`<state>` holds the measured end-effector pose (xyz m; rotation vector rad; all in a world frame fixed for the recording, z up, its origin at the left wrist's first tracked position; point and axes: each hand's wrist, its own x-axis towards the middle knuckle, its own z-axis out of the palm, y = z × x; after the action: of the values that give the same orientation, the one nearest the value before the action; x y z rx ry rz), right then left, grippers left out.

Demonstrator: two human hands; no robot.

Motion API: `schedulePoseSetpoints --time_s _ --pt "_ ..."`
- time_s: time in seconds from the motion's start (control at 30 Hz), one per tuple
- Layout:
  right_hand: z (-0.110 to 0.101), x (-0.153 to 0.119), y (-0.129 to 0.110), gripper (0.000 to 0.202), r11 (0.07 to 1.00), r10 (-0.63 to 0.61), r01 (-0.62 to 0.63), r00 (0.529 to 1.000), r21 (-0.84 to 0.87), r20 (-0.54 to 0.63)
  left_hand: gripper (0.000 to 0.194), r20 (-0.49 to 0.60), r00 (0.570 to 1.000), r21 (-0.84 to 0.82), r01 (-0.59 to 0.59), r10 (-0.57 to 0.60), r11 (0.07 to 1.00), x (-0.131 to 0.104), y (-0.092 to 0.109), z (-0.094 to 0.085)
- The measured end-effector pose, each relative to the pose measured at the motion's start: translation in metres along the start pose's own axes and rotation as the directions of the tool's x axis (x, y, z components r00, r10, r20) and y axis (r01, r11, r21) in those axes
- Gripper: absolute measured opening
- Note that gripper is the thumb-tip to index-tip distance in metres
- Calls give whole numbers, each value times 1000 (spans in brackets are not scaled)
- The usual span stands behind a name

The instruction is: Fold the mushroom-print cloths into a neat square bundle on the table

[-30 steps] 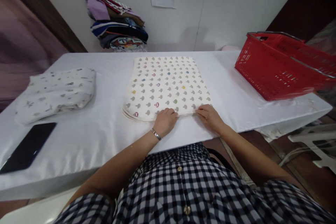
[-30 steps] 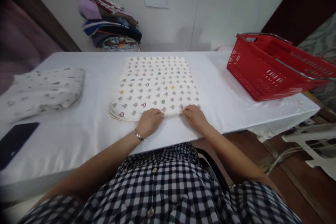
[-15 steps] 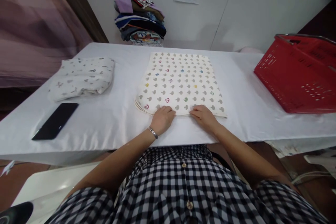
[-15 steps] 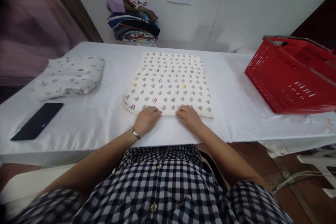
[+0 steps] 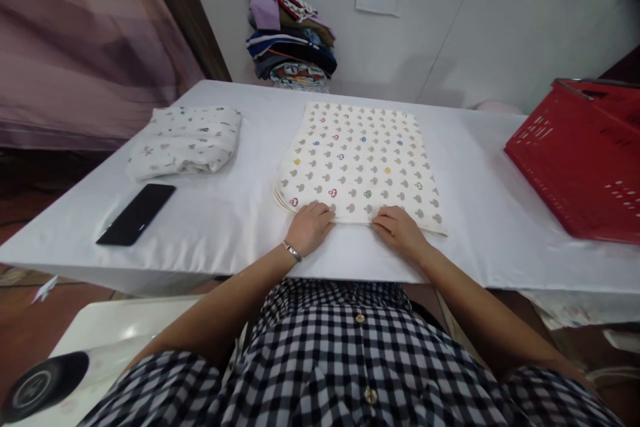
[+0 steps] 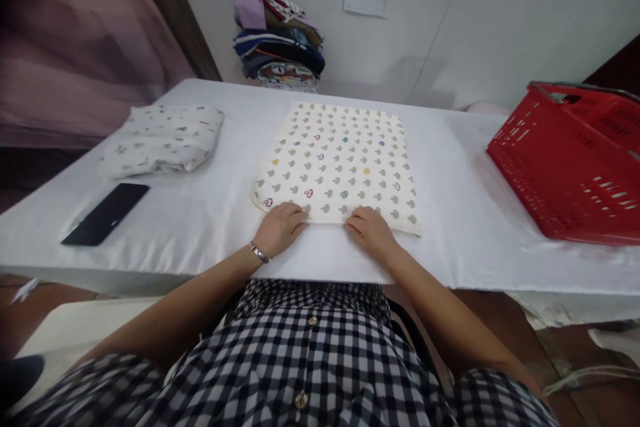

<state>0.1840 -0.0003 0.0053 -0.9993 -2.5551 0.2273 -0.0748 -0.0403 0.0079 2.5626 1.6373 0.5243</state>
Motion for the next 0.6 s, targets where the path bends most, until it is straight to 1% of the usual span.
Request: schedulePoseSetpoints --time_s 0.1,0.23,0.37,0.5,0.6 --pt "4 12 -7 26 997 -77 76 996 21 35 18 -25 1000 16 11 -10 1000 -11 -17 -5" --pt "15 34 -21 27 991 -132 128 987 44 93 20 -57 997 18 43 -42 999 -25 -38 -12" --pt "25 54 -34 25 981 -193 186 972 62 135 23 -78 990 19 122 -120 992 -37 -55 -23" --pt "34 72 -47 24 968 -246 235 957 84 153 24 -149 965 30 223 -216 974 -47 -73 -30" --pt "40 84 -57 23 963 -264 252 950 94 167 25 -210 933 5 301 -293 954 -52 -82 -33"
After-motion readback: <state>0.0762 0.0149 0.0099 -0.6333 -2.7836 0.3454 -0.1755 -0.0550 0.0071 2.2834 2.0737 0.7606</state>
